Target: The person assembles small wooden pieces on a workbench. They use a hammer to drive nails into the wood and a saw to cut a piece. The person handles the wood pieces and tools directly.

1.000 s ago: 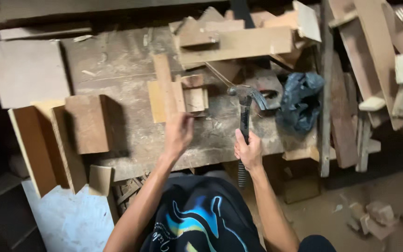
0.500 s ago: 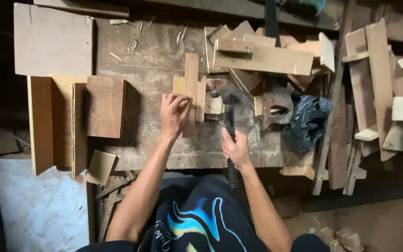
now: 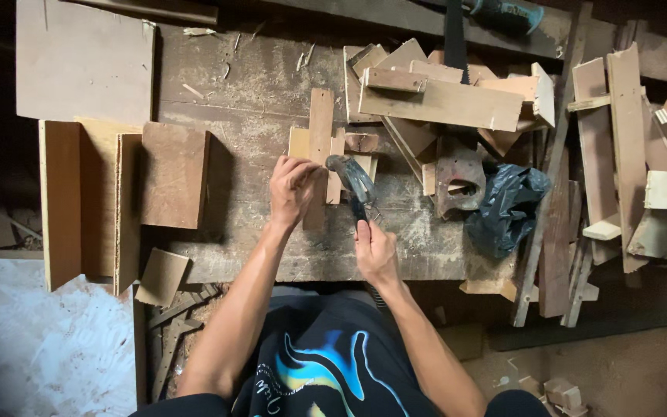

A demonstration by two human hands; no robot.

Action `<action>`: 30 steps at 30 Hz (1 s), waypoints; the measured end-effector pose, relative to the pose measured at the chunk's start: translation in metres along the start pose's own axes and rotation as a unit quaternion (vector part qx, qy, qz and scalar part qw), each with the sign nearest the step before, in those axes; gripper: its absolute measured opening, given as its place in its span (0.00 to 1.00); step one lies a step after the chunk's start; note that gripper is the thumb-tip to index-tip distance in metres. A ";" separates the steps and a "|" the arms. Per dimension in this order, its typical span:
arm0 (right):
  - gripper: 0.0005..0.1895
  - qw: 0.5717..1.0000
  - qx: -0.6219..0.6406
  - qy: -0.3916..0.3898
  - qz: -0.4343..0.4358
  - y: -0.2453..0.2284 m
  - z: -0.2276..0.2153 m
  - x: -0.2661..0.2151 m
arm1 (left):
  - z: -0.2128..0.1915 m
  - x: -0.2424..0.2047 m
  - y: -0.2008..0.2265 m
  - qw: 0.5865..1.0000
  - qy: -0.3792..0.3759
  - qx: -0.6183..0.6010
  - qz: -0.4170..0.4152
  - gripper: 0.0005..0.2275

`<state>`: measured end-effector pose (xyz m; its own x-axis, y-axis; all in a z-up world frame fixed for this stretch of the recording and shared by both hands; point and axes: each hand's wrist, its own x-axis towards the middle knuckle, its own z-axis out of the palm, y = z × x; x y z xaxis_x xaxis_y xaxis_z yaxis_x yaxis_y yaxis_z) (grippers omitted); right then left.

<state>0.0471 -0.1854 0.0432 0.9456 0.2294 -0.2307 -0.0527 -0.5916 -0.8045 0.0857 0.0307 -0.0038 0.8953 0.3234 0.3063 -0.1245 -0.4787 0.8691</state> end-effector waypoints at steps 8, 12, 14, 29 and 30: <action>0.17 0.999 -0.016 -0.025 0.029 -0.008 0.006 -0.001 | 0.004 -0.001 -0.004 1.000 0.010 -0.010 0.003 0.07; 0.16 0.994 -0.037 0.039 -0.098 -0.013 0.006 -0.007 | 0.005 -0.005 -0.007 1.000 0.002 0.000 -0.024 0.06; 0.15 0.994 -0.027 0.040 -0.095 -0.018 0.006 -0.006 | 0.005 -0.004 -0.009 1.000 0.009 0.001 -0.011 0.06; 0.16 0.995 -0.099 0.025 -0.012 -0.026 0.003 -0.004 | 0.001 0.004 -0.004 0.999 0.006 0.017 0.029 0.08; 0.17 0.994 -0.102 0.012 0.023 -0.025 0.003 -0.004 | 0.000 0.004 -0.002 0.999 0.009 0.017 0.028 0.08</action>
<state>0.0436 -0.1694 0.0625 0.9509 0.1816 -0.2506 -0.0324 -0.7468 -0.6642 0.0894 0.0326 -0.0049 0.8793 0.3103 0.3613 -0.1587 -0.5243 0.8366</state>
